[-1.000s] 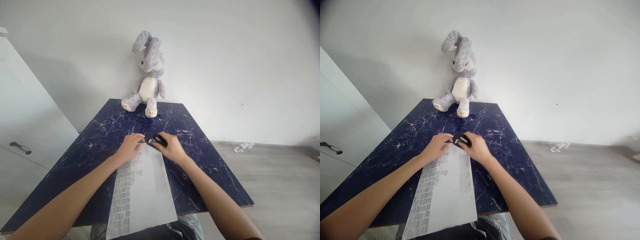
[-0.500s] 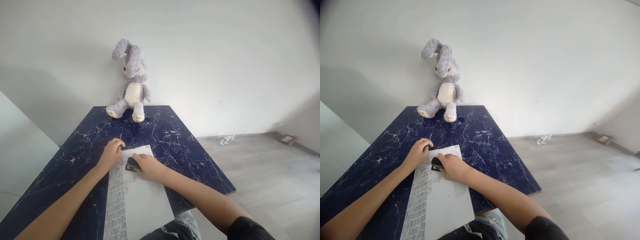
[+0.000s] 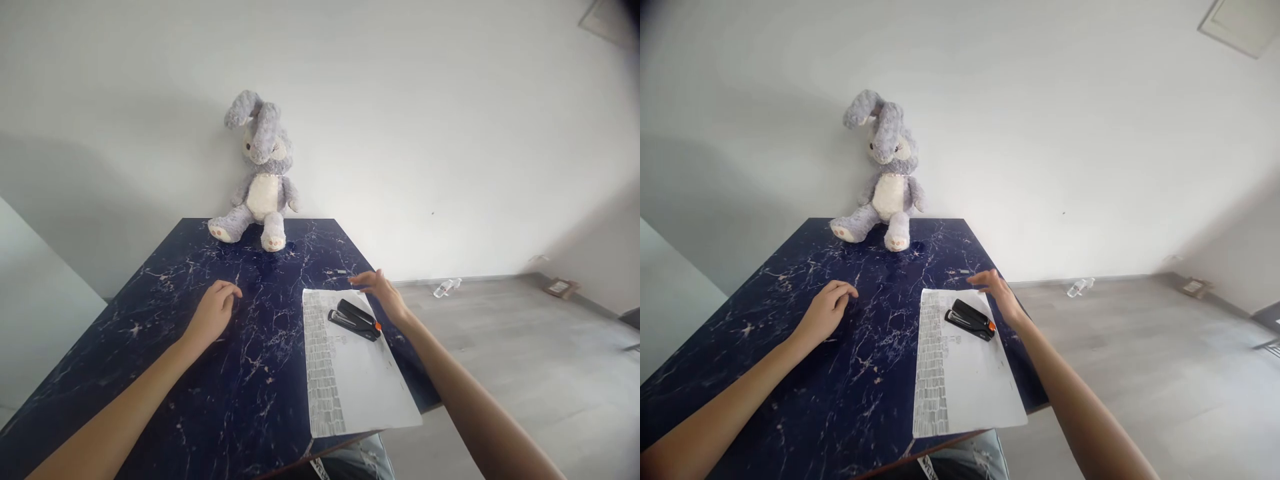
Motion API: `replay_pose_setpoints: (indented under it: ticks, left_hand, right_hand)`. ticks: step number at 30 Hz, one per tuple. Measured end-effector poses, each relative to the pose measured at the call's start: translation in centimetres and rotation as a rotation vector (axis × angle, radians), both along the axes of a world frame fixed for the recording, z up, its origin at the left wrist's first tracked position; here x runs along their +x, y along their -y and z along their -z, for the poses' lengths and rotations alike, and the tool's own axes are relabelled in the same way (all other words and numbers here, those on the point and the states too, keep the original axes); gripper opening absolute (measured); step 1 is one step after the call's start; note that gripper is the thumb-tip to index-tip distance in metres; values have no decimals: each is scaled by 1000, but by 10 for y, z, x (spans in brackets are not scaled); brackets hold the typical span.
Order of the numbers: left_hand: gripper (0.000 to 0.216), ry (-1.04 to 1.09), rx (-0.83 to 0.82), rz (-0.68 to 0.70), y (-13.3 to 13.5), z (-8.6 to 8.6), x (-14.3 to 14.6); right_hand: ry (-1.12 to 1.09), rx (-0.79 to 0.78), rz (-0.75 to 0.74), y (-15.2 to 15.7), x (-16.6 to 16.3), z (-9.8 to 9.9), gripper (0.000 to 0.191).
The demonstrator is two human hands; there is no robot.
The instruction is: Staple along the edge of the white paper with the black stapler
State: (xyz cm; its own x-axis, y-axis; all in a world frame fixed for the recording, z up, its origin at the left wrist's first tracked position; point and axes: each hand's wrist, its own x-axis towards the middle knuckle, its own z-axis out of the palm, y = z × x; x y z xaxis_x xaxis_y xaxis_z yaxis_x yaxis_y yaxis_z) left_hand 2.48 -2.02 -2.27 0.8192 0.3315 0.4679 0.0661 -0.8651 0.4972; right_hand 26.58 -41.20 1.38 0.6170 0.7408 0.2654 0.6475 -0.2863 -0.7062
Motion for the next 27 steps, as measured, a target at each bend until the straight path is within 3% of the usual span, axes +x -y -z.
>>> replay_pose_setpoints:
  ticks: [2,6,9,13,17,22,27]
  left_hand:
    - [29,42,13,-17,-20,-2,-1]
    - [32,151,50,-94,-69,-15,-13]
    - [34,196,-30,-185,-103,-27,-31]
    - [34,247,-181,-461,-136,-28,-59]
    - [31,299,-278,-627,-162,-9,-77]
    - [31,354,-412,-644,-183,12,-81]
    - [26,402,-587,-613,-194,14,-84]
  right_hand:
    - [135,-83,121,-19,21,10,62]
    - [286,-511,99,-62,37,38,87]
    - [310,-655,133,-84,32,53,92]
    - [344,-650,78,-119,8,54,89]
    - [340,-592,-50,-190,-43,46,92]
    - [305,-546,-134,-294,-104,40,93]
    - [303,-478,-241,-358,-138,35,93]
